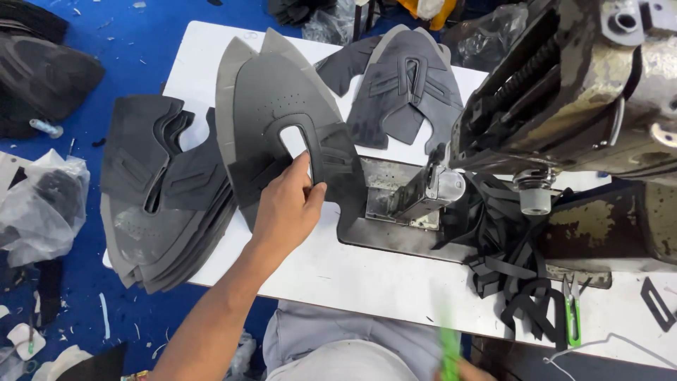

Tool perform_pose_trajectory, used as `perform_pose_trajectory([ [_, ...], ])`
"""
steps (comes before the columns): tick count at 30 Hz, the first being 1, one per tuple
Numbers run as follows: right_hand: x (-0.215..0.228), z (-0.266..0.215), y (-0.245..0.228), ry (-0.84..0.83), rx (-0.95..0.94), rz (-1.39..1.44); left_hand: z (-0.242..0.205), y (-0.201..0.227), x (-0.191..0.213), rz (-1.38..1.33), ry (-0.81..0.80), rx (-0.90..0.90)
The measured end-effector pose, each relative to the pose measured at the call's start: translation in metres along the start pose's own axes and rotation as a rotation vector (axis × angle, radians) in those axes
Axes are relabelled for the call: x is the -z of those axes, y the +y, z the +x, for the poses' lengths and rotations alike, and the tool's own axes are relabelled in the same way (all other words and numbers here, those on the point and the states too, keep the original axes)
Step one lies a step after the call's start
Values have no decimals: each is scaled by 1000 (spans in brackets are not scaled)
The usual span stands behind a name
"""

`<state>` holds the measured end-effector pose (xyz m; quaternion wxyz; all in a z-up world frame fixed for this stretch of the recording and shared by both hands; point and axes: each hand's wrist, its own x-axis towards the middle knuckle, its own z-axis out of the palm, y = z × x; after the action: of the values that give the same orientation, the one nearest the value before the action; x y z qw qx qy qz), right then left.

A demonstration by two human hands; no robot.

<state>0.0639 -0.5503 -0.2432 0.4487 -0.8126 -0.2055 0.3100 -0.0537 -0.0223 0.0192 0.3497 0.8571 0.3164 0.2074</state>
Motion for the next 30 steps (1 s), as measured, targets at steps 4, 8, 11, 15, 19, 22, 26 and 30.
perform_pose_trajectory([
  [4, -76, 43, -202, -322, 24, 39, -12, -1, 1, -68, 38, -12],
  [8, -100, 74, -300, -562, 29, 0, -26, 7, 4, -121, 42, -4],
  [11, -107, 79, -309, -546, -56, 135, -28, 9, 8, -66, 47, 23],
  [15, -88, 89, -272, -533, -59, 125, -28, 7, 29, -30, 147, -119],
  [19, -63, 97, -252, -237, 134, -490, -30, 20, 63, 310, 83, -289],
  [22, -46, 98, -260, -25, 94, -917, -31, 14, 66, 554, 0, -513],
  [26, -33, 100, -263, 180, 254, -926, -27, -21, 32, 803, -145, -816],
  [30, -37, 100, -268, 206, 447, -888, -23, -64, -21, 900, -269, -762],
])
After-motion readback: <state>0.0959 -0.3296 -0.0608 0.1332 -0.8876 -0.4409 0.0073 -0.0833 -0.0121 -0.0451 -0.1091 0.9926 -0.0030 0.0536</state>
